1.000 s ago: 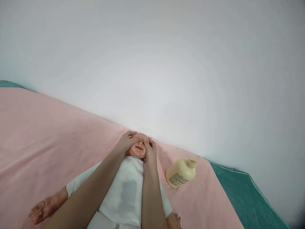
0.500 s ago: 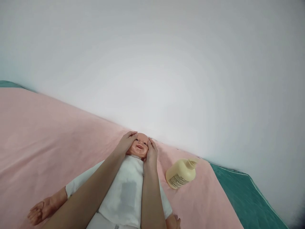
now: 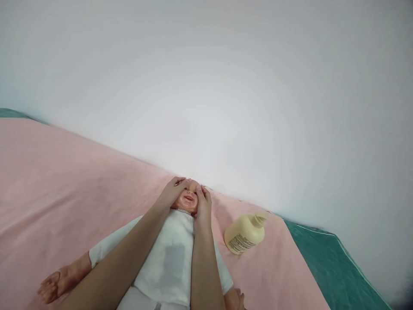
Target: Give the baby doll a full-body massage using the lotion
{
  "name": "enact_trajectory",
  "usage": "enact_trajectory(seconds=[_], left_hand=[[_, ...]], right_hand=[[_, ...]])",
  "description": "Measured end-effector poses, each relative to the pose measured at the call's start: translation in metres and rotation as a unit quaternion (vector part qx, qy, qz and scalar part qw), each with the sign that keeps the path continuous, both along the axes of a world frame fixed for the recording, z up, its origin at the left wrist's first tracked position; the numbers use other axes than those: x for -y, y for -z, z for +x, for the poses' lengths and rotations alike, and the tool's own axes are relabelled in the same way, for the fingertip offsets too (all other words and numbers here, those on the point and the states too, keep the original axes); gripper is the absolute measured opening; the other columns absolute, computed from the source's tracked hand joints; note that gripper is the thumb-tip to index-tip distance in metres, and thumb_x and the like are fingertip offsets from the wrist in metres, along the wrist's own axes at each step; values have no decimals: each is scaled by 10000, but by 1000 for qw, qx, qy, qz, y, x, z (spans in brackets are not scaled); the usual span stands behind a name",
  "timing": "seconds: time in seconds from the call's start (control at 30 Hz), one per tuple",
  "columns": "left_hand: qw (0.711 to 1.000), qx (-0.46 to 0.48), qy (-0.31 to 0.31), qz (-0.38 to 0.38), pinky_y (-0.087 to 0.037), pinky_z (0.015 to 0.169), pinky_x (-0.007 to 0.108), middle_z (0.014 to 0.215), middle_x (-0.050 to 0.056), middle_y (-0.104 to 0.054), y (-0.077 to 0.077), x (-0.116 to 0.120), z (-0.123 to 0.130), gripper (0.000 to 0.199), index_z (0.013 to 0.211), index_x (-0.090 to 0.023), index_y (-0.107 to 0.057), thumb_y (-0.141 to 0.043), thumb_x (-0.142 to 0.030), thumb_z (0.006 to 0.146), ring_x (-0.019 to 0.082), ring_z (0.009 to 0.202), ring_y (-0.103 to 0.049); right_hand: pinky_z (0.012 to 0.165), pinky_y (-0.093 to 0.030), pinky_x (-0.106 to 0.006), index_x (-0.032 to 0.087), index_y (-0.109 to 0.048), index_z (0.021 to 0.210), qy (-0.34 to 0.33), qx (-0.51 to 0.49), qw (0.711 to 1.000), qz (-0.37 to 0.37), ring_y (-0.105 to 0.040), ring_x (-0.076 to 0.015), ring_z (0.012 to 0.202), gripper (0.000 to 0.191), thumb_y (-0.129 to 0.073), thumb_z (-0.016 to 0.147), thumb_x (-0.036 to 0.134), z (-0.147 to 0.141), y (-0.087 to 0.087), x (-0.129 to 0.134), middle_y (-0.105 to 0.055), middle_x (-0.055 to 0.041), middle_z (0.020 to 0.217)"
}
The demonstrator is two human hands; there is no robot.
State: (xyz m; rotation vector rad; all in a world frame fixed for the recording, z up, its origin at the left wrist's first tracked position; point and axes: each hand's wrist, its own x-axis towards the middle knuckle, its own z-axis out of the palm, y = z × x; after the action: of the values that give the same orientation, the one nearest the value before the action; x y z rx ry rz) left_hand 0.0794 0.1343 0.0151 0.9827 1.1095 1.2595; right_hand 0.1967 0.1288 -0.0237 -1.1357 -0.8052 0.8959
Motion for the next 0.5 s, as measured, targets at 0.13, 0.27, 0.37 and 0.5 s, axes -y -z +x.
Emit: enact_trajectory(seconds=[0.13, 0.27, 0.37, 0.5], left_hand=[[1000, -14, 20, -16, -509, 772, 296, 1126, 107, -635, 1, 0, -2, 480, 1074, -172, -586, -736, -390, 674, 245, 976, -638], [999, -37, 14, -16, -510, 756, 290, 1123, 100, -621, 0, 0, -4, 479, 1065, -175, -593, -750, -349, 646, 240, 954, -642], [999, -40, 12, -14, -509, 732, 284, 1110, 98, -621, 0, 1, -3, 471, 1065, -169, -597, -737, -335, 647, 238, 930, -646], [1000, -11, 23, -10, -505, 764, 305, 1145, 107, -613, 4, -2, -2, 484, 1079, -166, -591, -723, -331, 643, 249, 961, -636]], right_hand=[[922, -474, -328, 187, -590, 1100, 29, 44, 998, -32, -579, -234, 1093, 534, -726, 662, 460, -4, -9, 7, -628, -70, 1157], [907, -476, -321, 184, -579, 1085, 33, 65, 997, -41, -580, -236, 1080, 532, -731, 649, 448, -5, -14, 11, -629, -78, 1134], [890, -482, -320, 188, -578, 1068, 30, 71, 996, -45, -585, -234, 1062, 487, -707, 663, 424, -4, -15, 10, -631, -74, 1129], [864, -491, -318, 190, -582, 1052, 28, 60, 997, -49, -601, -227, 1023, 437, -679, 665, 368, -5, -16, 8, -641, -69, 1108]])
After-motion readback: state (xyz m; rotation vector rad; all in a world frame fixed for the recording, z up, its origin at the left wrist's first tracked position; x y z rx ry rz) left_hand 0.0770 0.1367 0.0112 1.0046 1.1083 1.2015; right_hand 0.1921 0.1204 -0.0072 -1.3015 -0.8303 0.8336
